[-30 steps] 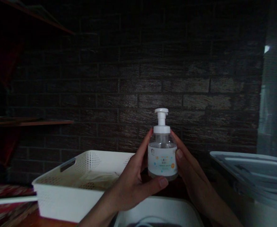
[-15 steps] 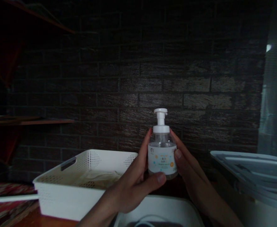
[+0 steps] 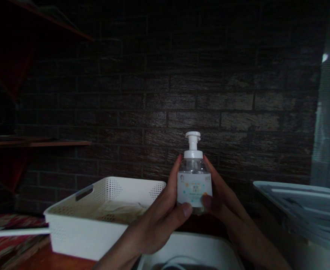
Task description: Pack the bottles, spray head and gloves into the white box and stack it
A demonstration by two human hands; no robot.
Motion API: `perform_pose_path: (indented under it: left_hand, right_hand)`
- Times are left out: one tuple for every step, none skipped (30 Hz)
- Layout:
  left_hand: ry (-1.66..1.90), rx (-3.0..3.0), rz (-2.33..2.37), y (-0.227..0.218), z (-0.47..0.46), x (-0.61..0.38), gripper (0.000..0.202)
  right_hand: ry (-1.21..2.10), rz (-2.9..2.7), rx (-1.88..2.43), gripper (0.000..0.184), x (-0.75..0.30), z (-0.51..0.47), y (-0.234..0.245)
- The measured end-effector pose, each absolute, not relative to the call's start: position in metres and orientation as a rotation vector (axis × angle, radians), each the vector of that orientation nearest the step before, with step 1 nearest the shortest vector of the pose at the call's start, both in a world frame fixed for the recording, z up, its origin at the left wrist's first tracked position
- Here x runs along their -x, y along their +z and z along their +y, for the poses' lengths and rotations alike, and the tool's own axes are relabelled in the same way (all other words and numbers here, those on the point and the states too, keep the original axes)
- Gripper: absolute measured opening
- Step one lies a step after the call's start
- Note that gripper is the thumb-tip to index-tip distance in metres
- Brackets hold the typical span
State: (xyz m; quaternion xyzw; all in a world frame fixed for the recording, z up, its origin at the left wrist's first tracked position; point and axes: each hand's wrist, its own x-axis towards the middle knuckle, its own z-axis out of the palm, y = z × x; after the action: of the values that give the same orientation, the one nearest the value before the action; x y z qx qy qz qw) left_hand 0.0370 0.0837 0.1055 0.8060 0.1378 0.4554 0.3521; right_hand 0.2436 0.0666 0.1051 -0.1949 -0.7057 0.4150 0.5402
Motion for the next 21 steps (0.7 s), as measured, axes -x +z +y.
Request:
perform_pose_path:
  left_hand:
    - [1.182,-2.079,0.344,0.1040,0.0843,-0.0372,0.095]
    - [1.184,-2.073,0.328,0.1024,0.0847,-0.0375,0.097]
    - [1.185,-2.068,0.315,0.1010,0.0850,-0.0378,0.098]
    - [1.188,-2.063,0.306,0.0999,0.0851,-0.0381,0.099]
    - [1.189,-2.059,0.305,0.0992,0.0849,-0.0383,0.099]
    - [1.186,-2.057,0.308,0.0990,0.0846,-0.0386,0.099]
    - [1.181,-2.054,0.310,0.0992,0.0841,-0.0388,0.100]
    - [1.178,-2.048,0.309,0.0998,0.0836,-0.0389,0.100]
    - [1.176,-2.042,0.308,0.1006,0.0829,-0.0390,0.100]
    - [1.176,-2.037,0.306,0.1014,0.0822,-0.0391,0.101]
    - [1.179,-2.034,0.306,0.1021,0.0815,-0.0390,0.101]
    - [1.182,-2.032,0.309,0.1026,0.0807,-0.0390,0.101]
    - [1.184,-2.029,0.316,0.1028,0.0801,-0.0388,0.101]
    - [1.185,-2.027,0.328,0.1028,0.0796,-0.0386,0.101]
    - [1.186,-2.025,0.342,0.1024,0.0793,-0.0384,0.100]
    - [1.190,-2.022,0.358,0.1018,0.0793,-0.0382,0.098]
    - [1.199,-2.020,0.375,0.1011,0.0796,-0.0380,0.096]
    - [1.212,-2.020,0.397,0.1002,0.0802,-0.0378,0.093]
    - [1.227,-2.022,0.420,0.0994,0.0811,-0.0377,0.090]
    - [1.243,-2.026,0.444,0.0987,0.0821,-0.0376,0.087]
    - [1.258,-2.033,0.468,0.0980,0.0832,-0.0375,0.085]
  right_hand:
    - [1.021,-1.687,0.447,0.086,-0.2437,0.0668,0.1045]
    - [1.056,-1.688,0.432,0.092,-0.2439,0.0672,0.1036]
    - [1.080,-1.684,0.424,0.094,-0.2441,0.0677,0.1023]
    - [1.082,-1.681,0.424,0.095,-0.2445,0.0684,0.1010]
    - [1.073,-1.684,0.432,0.095,-0.2449,0.0689,0.0996]
    - [1.060,-1.692,0.443,0.095,-0.2455,0.0693,0.0985]
    - [1.053,-1.700,0.451,0.095,-0.2460,0.0695,0.0976]
    - [1.058,-1.709,0.453,0.096,-0.2466,0.0694,0.0971]
    - [1.067,-1.719,0.450,0.097,-0.2470,0.0691,0.0970]
    - [1.074,-1.724,0.446,0.099,-0.2473,0.0687,0.0971]
    - [1.076,-1.728,0.441,0.100,-0.2474,0.0684,0.0974]
    - [1.069,-1.728,0.440,0.100,-0.2474,0.0681,0.0978]
    - [1.053,-1.728,0.441,0.099,-0.2472,0.0680,0.0982]
    - [1.036,-1.728,0.444,0.099,-0.2468,0.0681,0.0985]
    - [1.025,-1.727,0.447,0.098,-0.2463,0.0683,0.0987]
    - [1.026,-1.725,0.447,0.098,-0.2457,0.0686,0.0987]
    - [1.036,-1.723,0.444,0.099,-0.2449,0.0689,0.0986]
    - [1.047,-1.717,0.437,0.099,-0.2442,0.0692,0.0984]
    - [1.056,-1.712,0.431,0.100,-0.2433,0.0695,0.0981]
    - [1.058,-1.706,0.429,0.100,-0.2425,0.0697,0.0978]
    - [1.051,-1.702,0.430,0.100,-0.2416,0.0699,0.0975]
